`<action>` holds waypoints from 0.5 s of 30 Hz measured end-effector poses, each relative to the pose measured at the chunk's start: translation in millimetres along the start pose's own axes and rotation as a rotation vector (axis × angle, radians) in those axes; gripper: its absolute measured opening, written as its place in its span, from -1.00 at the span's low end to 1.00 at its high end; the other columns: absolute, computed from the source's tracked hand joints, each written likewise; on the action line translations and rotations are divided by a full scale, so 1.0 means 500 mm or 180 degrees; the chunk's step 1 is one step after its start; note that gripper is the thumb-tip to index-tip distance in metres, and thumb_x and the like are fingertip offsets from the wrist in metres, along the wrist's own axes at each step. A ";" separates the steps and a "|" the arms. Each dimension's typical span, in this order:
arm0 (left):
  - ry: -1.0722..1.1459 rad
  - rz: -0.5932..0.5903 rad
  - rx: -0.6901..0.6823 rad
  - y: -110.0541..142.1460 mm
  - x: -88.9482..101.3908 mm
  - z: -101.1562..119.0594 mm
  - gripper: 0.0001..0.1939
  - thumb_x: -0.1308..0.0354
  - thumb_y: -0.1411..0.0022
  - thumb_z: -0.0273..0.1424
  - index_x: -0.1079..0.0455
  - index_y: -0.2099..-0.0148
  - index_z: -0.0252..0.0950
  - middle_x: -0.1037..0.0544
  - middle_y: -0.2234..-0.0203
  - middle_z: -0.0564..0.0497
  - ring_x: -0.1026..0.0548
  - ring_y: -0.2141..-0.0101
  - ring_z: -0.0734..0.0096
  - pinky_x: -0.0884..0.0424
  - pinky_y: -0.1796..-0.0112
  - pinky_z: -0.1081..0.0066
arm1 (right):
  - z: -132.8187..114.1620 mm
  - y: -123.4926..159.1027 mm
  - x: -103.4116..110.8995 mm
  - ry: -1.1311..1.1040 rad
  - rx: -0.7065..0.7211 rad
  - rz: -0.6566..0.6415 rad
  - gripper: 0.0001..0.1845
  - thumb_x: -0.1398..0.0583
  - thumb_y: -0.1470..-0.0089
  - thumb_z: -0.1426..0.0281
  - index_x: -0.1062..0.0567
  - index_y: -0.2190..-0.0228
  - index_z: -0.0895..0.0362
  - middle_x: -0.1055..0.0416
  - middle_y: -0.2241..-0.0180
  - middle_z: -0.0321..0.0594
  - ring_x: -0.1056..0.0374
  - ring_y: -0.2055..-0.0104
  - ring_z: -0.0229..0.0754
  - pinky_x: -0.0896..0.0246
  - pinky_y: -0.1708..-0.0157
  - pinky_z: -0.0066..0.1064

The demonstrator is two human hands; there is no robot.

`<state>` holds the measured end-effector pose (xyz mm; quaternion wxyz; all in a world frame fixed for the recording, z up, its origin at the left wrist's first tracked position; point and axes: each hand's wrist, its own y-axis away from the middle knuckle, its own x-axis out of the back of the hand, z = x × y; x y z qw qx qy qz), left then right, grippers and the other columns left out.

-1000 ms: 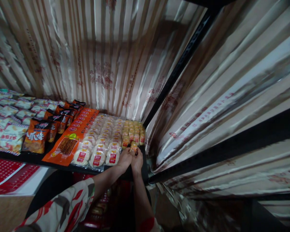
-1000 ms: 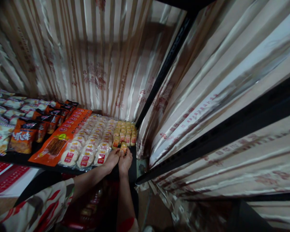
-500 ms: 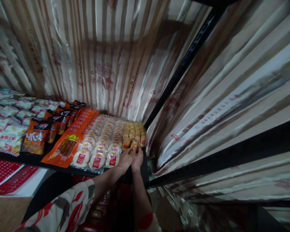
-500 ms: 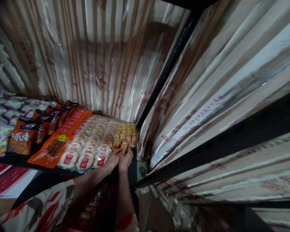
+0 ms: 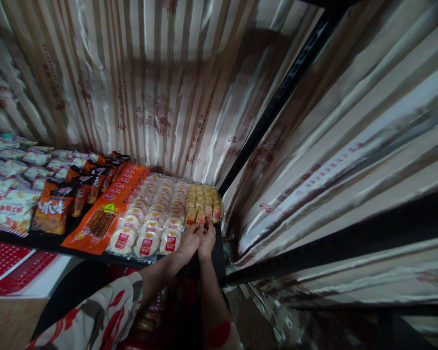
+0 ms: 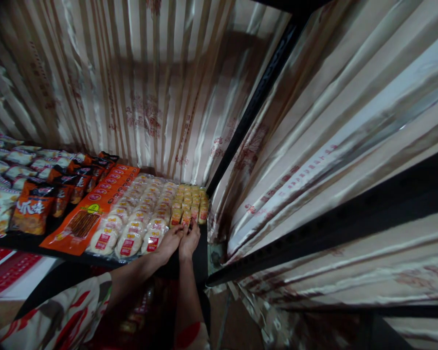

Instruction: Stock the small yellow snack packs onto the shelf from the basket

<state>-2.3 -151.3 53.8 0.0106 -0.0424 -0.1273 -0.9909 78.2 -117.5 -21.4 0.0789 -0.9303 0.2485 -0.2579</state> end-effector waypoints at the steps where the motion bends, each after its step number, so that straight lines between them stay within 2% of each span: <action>1: -0.0010 -0.0018 -0.0012 -0.002 -0.001 -0.002 -0.75 0.04 -0.15 -0.41 -0.43 0.20 -0.32 -0.53 0.18 -0.13 -0.46 0.18 0.35 -0.32 0.12 0.43 | 0.001 0.001 0.000 0.0004 -0.0026 0.0012 -0.50 -0.05 0.02 0.28 -0.36 0.03 0.20 -0.38 0.15 -0.03 -0.32 0.16 -0.12 -0.22 0.19 -0.31; 5: -0.0054 -0.0016 -0.0094 -0.006 -0.002 -0.008 -0.77 0.04 -0.14 -0.45 -0.44 0.24 -0.30 -0.54 0.22 -0.08 -0.46 0.18 0.37 -0.30 0.09 0.43 | 0.001 0.005 -0.001 -0.0014 -0.0017 0.0000 -0.51 -0.05 0.05 0.34 -0.36 0.04 0.17 -0.36 0.13 -0.05 -0.30 0.13 -0.13 -0.20 0.15 -0.31; 9: -0.0261 0.0089 -0.0132 0.000 0.002 -0.005 -0.77 0.03 -0.14 -0.45 -0.44 0.24 -0.34 -0.53 0.21 -0.14 -0.45 0.17 0.35 -0.29 0.09 0.42 | -0.008 0.009 0.001 0.0068 0.0063 0.0065 -0.55 -0.04 0.07 0.39 -0.36 0.08 0.21 -0.34 0.14 -0.01 -0.28 0.12 -0.09 -0.17 0.13 -0.27; 15: -0.0590 0.0170 -0.0107 0.000 0.008 -0.002 -0.73 0.04 -0.13 -0.50 -0.43 0.16 -0.36 -0.51 0.16 -0.13 -0.43 0.16 0.37 -0.27 0.06 0.41 | -0.019 0.014 0.004 0.0295 0.0141 0.0255 -0.70 -0.04 0.07 0.35 -0.37 0.26 0.17 -0.35 0.28 -0.07 -0.25 0.21 -0.08 -0.15 0.17 -0.26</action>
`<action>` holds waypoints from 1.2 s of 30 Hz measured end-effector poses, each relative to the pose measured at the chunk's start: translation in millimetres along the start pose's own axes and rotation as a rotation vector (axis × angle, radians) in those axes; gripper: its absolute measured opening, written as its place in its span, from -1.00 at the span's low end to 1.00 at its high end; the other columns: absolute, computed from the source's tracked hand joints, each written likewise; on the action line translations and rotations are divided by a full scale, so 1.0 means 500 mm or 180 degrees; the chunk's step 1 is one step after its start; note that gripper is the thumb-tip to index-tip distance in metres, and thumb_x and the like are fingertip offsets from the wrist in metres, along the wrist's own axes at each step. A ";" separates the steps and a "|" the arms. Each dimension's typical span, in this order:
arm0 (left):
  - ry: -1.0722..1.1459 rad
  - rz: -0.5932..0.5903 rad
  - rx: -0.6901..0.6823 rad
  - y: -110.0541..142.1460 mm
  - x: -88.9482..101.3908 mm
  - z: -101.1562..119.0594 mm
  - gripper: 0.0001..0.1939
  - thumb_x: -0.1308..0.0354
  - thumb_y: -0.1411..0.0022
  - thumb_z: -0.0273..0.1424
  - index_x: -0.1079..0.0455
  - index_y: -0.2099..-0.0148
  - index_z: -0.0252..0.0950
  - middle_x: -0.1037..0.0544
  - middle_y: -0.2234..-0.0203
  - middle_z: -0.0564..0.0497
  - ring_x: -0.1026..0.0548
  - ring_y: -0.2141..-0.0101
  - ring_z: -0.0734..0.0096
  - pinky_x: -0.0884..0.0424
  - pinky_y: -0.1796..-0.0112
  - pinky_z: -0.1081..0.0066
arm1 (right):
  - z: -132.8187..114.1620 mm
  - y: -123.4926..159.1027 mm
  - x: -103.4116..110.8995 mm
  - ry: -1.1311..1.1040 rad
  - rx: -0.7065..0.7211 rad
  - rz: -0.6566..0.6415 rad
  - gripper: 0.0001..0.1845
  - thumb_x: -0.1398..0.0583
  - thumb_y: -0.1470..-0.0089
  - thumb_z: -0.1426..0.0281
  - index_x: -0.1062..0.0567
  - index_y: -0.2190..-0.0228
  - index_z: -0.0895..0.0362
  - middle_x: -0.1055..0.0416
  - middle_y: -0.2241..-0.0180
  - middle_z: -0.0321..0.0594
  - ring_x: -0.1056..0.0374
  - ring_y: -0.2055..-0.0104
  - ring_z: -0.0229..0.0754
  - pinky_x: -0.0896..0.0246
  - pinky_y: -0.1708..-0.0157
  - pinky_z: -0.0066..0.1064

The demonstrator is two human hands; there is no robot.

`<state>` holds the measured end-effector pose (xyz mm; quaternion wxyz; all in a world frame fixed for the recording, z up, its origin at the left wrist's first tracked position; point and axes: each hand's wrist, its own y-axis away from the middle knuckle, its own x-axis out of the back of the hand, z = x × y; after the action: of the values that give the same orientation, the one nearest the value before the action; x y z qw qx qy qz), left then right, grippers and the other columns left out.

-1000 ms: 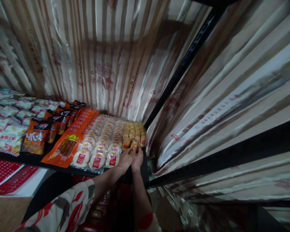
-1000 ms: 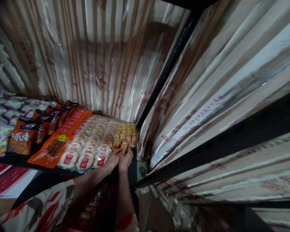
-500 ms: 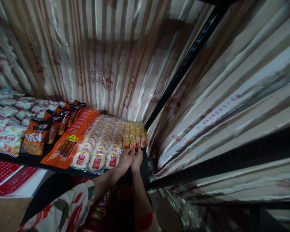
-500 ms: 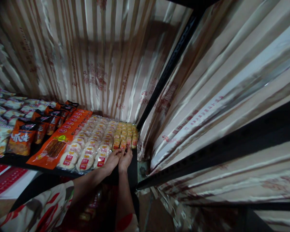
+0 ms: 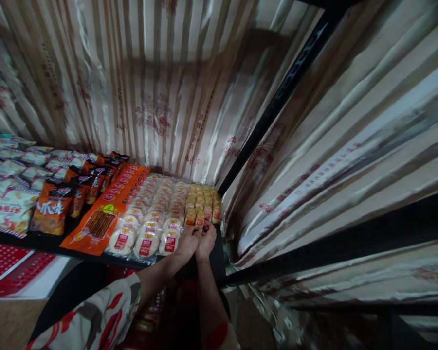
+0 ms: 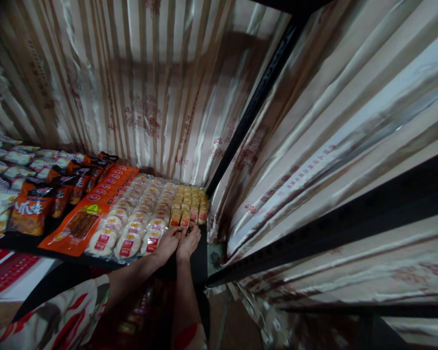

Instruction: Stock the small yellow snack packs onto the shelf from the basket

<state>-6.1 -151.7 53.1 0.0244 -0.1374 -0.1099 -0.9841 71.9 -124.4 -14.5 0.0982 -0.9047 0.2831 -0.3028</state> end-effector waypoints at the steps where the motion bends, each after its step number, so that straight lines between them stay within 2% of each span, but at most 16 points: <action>1: -0.0037 0.0015 -0.0042 -0.001 0.000 -0.002 -0.72 0.05 -0.12 -0.52 -0.42 0.16 -0.36 -0.51 0.17 -0.13 -0.43 0.16 0.38 -0.27 0.06 0.41 | 0.001 0.000 -0.001 -0.0021 0.0025 -0.0016 -0.71 -0.04 0.08 0.34 -0.37 0.27 0.17 -0.35 0.29 -0.07 -0.25 0.23 -0.10 -0.16 0.18 -0.27; 5: -0.0043 -0.0004 -0.0225 -0.004 -0.003 -0.007 -0.72 0.07 -0.11 -0.56 -0.43 0.20 -0.35 -0.52 0.20 -0.10 -0.43 0.18 0.42 -0.30 0.08 0.43 | 0.009 -0.003 -0.006 -0.0166 0.0079 -0.0084 -0.73 -0.04 0.11 0.38 -0.35 0.29 0.16 -0.33 0.29 -0.11 -0.27 0.27 -0.14 -0.18 0.21 -0.31; 11: -0.0110 0.0008 -0.0325 -0.008 -0.006 -0.011 -0.74 0.07 -0.12 -0.57 -0.44 0.26 -0.32 -0.52 0.23 -0.06 -0.43 0.18 0.44 -0.30 0.07 0.44 | 0.019 0.000 -0.012 -0.0437 -0.0077 -0.0200 -0.69 -0.03 0.12 0.40 -0.34 0.25 0.17 -0.32 0.25 -0.09 -0.30 0.27 -0.17 -0.22 0.21 -0.32; 21: -0.0176 0.0018 -0.0414 -0.014 -0.018 -0.034 -0.74 0.05 -0.10 -0.59 -0.43 0.24 -0.35 -0.50 0.18 -0.08 -0.41 0.13 0.42 -0.26 0.02 0.43 | 0.028 0.004 -0.012 -0.0583 -0.0061 -0.0220 -0.63 -0.04 0.10 0.40 -0.34 0.18 0.18 -0.30 0.20 -0.06 -0.32 0.21 -0.16 -0.26 0.20 -0.30; 28: -0.0157 0.0062 -0.0101 -0.001 -0.021 -0.034 -0.73 0.04 -0.12 -0.54 -0.41 0.16 -0.37 -0.52 0.19 -0.12 -0.46 0.19 0.42 -0.31 0.12 0.46 | 0.018 0.014 0.001 -0.0436 -0.0099 -0.0155 -0.60 -0.04 0.05 0.32 -0.38 0.16 0.21 -0.27 0.14 0.01 -0.30 0.19 -0.13 -0.27 0.22 -0.31; 36: -0.0274 -0.0183 -0.0008 0.044 -0.013 -0.023 -0.77 0.06 -0.17 -0.44 -0.43 0.28 -0.34 -0.56 0.30 -0.10 -0.49 0.27 0.40 -0.33 0.25 0.49 | 0.014 0.043 0.035 -0.0306 -0.0080 -0.0109 -0.61 -0.02 0.03 0.30 -0.39 0.17 0.21 -0.27 0.15 0.01 -0.28 0.19 -0.11 -0.26 0.26 -0.31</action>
<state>-1.4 -175.3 45.3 -0.0088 -0.1765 -0.1135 -0.9777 77.9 -152.0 -18.7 0.0951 -0.9241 0.2664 -0.2571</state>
